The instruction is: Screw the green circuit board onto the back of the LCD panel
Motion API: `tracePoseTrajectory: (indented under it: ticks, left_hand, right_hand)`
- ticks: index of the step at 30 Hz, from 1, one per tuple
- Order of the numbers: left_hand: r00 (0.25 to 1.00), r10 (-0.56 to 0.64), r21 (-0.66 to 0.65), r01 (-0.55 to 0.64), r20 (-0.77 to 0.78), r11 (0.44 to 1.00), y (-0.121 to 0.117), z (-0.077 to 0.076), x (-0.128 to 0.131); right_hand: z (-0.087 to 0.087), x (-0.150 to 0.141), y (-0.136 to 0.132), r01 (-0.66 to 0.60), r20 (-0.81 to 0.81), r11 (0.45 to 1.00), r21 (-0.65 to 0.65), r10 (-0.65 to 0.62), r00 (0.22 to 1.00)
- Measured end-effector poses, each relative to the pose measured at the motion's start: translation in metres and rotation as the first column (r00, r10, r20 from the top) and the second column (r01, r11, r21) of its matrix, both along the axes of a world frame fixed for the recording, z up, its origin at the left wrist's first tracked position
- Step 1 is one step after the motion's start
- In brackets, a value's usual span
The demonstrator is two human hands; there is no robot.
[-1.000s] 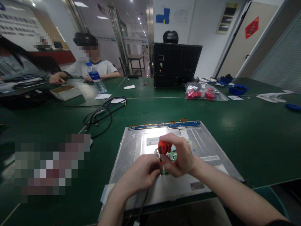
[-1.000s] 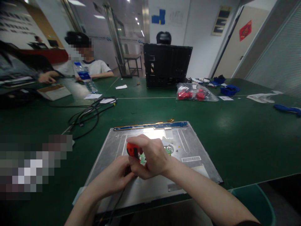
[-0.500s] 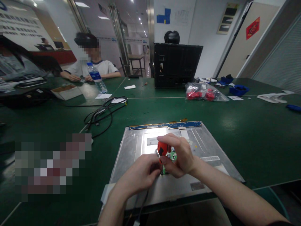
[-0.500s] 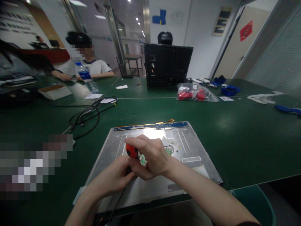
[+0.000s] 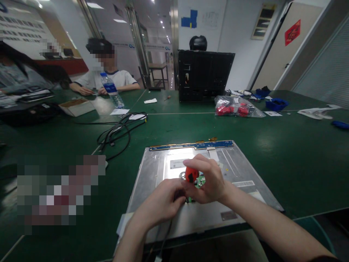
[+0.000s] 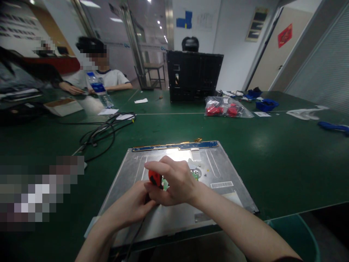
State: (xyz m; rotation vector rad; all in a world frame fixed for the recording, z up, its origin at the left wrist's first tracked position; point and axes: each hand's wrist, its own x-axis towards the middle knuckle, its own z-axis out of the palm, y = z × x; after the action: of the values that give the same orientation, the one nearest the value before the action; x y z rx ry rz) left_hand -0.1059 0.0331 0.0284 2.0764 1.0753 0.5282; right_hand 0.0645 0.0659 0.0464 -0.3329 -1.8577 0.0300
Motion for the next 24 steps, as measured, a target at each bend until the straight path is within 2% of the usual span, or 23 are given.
tracePoseTrajectory:
  ticks: [3,9,15,24]
  left_hand:
    - [1.0,-0.017,-0.01,0.017,-0.019,1.0,0.0019,0.0013,0.0002]
    - [0.997,-0.064,-0.046,0.062,-0.041,0.997,0.0058,-0.0006,-0.0011]
    - [0.997,-0.059,-0.074,0.056,-0.039,0.996,0.0046,-0.0017,-0.0013]
    - [0.998,-0.002,-0.007,0.001,-0.059,1.0,0.0014,0.0018,0.0001]
  right_hand:
    - [-0.0002,0.0002,0.0007,-0.008,0.017,1.0,-0.002,0.008,1.0]
    - [-0.0005,0.003,0.0023,-0.151,0.023,0.987,-0.055,0.153,0.988]
    - [-0.0002,0.0039,0.0011,-0.114,0.024,0.992,-0.056,0.116,0.993]
    - [-0.0034,-0.0004,0.0021,-0.018,-0.002,0.999,-0.03,0.018,1.0]
